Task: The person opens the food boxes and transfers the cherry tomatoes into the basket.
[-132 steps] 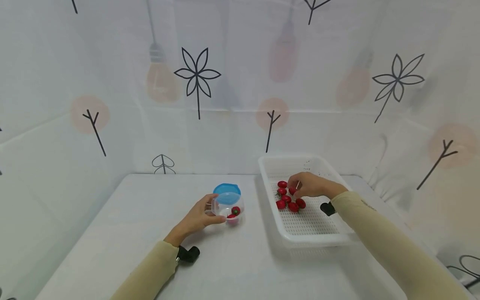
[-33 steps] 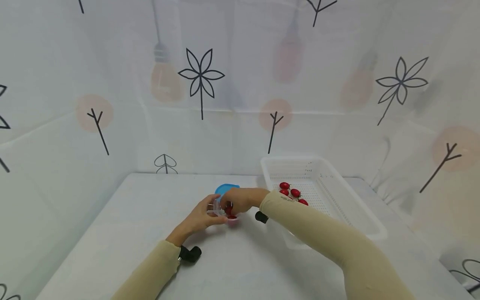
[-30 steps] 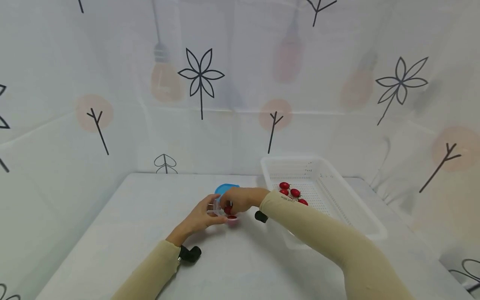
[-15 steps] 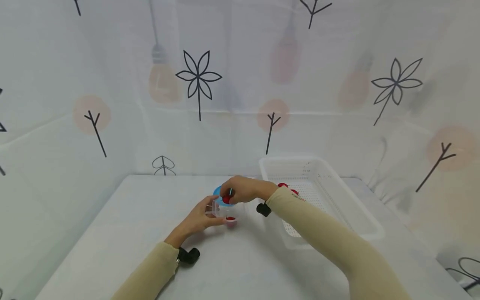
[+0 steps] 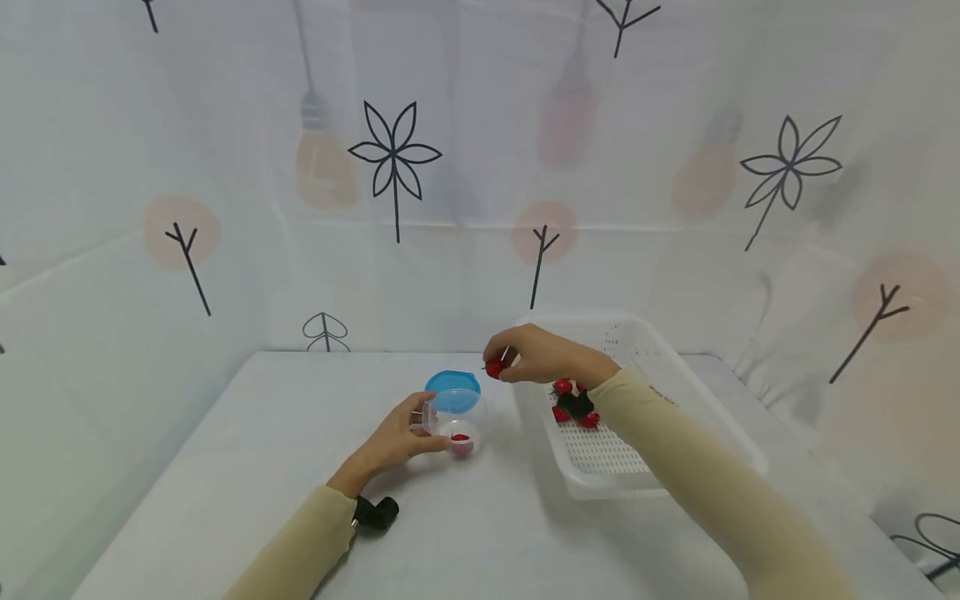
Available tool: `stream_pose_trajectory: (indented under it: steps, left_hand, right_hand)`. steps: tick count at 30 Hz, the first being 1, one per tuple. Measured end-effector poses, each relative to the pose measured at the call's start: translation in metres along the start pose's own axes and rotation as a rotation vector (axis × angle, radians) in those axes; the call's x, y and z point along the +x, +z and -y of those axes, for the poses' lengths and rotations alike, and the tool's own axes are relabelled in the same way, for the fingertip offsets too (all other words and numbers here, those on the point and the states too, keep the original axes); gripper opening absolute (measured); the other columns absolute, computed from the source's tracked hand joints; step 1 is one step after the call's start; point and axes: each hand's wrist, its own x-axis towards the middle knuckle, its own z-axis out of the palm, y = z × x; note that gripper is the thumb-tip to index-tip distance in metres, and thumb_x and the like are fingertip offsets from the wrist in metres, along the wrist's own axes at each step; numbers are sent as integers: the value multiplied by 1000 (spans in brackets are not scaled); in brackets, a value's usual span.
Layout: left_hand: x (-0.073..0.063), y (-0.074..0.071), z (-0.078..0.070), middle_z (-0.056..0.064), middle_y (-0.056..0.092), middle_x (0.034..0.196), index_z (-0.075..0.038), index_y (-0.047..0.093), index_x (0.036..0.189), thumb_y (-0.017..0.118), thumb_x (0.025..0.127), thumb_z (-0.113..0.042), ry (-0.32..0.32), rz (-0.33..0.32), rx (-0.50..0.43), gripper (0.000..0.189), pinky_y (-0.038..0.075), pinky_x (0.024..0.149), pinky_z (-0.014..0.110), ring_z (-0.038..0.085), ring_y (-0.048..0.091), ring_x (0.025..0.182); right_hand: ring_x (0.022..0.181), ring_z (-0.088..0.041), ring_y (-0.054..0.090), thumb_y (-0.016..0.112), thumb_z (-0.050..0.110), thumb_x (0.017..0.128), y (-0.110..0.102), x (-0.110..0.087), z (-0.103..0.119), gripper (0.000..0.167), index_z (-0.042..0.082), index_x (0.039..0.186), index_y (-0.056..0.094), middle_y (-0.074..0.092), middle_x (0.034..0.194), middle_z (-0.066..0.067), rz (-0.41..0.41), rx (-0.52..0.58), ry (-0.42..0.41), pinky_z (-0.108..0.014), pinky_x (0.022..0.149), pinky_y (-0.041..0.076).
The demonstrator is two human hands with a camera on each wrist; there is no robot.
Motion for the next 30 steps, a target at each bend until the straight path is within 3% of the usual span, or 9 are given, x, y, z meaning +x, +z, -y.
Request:
stream_pose_trajectory:
  steps: [13,19,25,30]
  left_hand:
    - [2,0,3,13,43,141,-12,34,146,81,75,-37,21,6,15,89,50,92,43,30,52,117]
    - [2,-1,2,12,43,140,-15,35,145,82,73,-39,12,3,10,89,50,92,42,29,52,117]
    - [2,-1,2,11,43,141,-15,35,145,82,74,-38,14,3,6,89,50,93,43,29,52,118]
    - [2,-1,4,11,42,142,-15,36,145,82,73,-39,11,3,5,89,50,93,43,29,51,119]
  right_hand:
    - [95,-17,62,68,8,85,-16,-49,-45,29,10,114,65,64,104,2,-117,-9,79,-30,76,55]
    - [94,-20,61,68,8,84,-13,-65,-67,29,10,113,65,64,103,-1,-99,41,160,-29,65,56]
    - [94,-19,60,68,5,83,-5,-72,-87,29,12,111,66,65,103,0,-83,10,172,-35,79,54]
    - [90,-19,60,69,5,82,3,-73,-92,27,12,108,67,65,100,-1,-39,40,210,-34,75,55]
